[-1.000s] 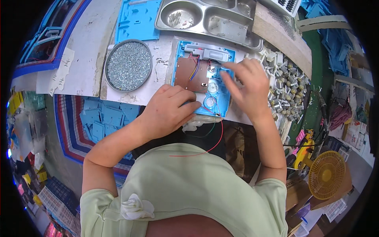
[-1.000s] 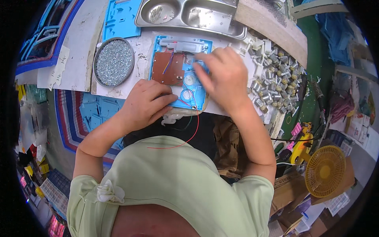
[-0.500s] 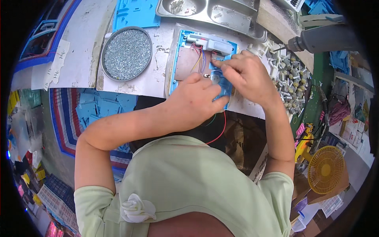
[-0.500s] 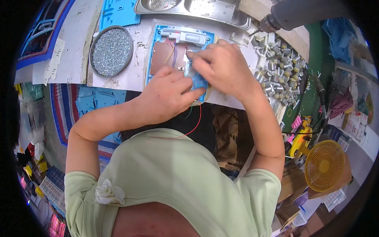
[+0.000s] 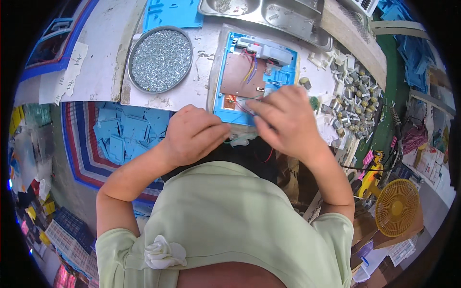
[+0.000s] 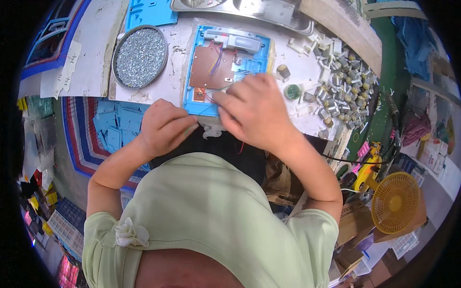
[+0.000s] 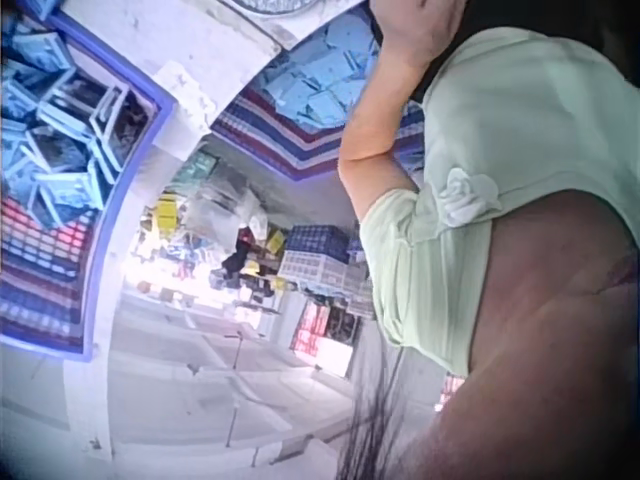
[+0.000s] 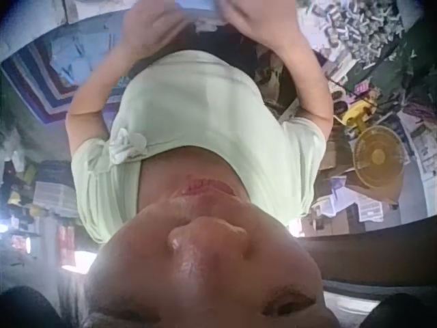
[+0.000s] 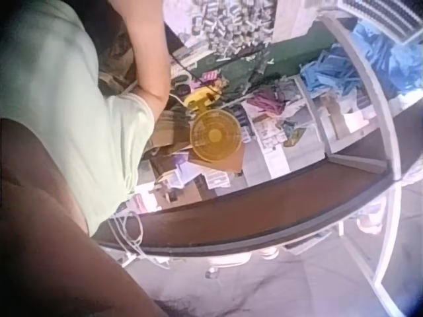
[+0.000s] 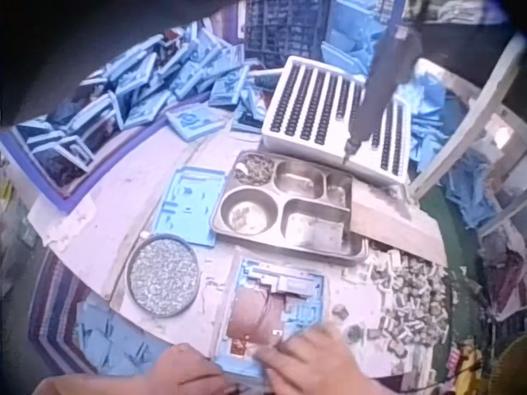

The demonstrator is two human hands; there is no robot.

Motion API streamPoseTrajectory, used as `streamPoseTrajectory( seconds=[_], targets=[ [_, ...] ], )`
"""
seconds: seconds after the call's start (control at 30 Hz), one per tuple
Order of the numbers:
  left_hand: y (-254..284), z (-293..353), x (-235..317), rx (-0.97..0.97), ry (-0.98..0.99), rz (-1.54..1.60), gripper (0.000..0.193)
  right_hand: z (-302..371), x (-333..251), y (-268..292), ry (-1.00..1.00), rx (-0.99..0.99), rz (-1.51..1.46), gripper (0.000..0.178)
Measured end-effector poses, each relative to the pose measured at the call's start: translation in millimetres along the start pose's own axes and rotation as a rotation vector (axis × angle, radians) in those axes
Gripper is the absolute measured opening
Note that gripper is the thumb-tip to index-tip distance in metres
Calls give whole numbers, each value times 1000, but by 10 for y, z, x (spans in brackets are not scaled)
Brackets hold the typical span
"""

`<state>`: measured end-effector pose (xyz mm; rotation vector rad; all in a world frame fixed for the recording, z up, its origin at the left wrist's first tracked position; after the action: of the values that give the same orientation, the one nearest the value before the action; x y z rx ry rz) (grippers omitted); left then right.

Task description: The person is assembling an electronic device, involving soldering, using an electric screwdriver, and placing components into a plastic casing.

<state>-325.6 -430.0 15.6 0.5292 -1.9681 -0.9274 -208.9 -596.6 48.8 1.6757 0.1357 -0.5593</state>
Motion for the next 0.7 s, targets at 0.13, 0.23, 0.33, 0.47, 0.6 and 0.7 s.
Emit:
streamPoseTrajectory(
  seconds=[0.13, 0.23, 0.33, 0.47, 0.6, 0.7],
  targets=[
    [2, 101, -54, 13, 70, 1, 32, 110, 2, 42, -57, 180, -107, 35],
    [21, 53, 43, -18, -7, 40, 33, 336, -100, 92, -368, -32, 0, 43],
    [-38, -122, 155, -69, -89, 56, 38, 521, -302, -48, -527, -173, -157, 70],
    [-205, -498, 181, -275, -36, 87, 33, 600, -553, -232, -477, -64, -663, 83],
    [-298, -592, 213, -339, -104, 36, 24, 676, -587, -145, -271, 97, -954, 71],
    [-274, -524, 209, -391, -156, -49, 23, 473, -203, 146, -119, 28, -307, 52]
  ],
)
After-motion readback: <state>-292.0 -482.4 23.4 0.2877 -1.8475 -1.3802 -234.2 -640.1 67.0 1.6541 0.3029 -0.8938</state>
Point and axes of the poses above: each hand's wrist, its own z-axis away from the middle knuckle, its own y-axis out of the back of the hand, x = y × z, the point moved 5 cm from there along -z, towards the middle knuckle, and after that the axes turned 14 degrees about -x, right-handed, at the moved point
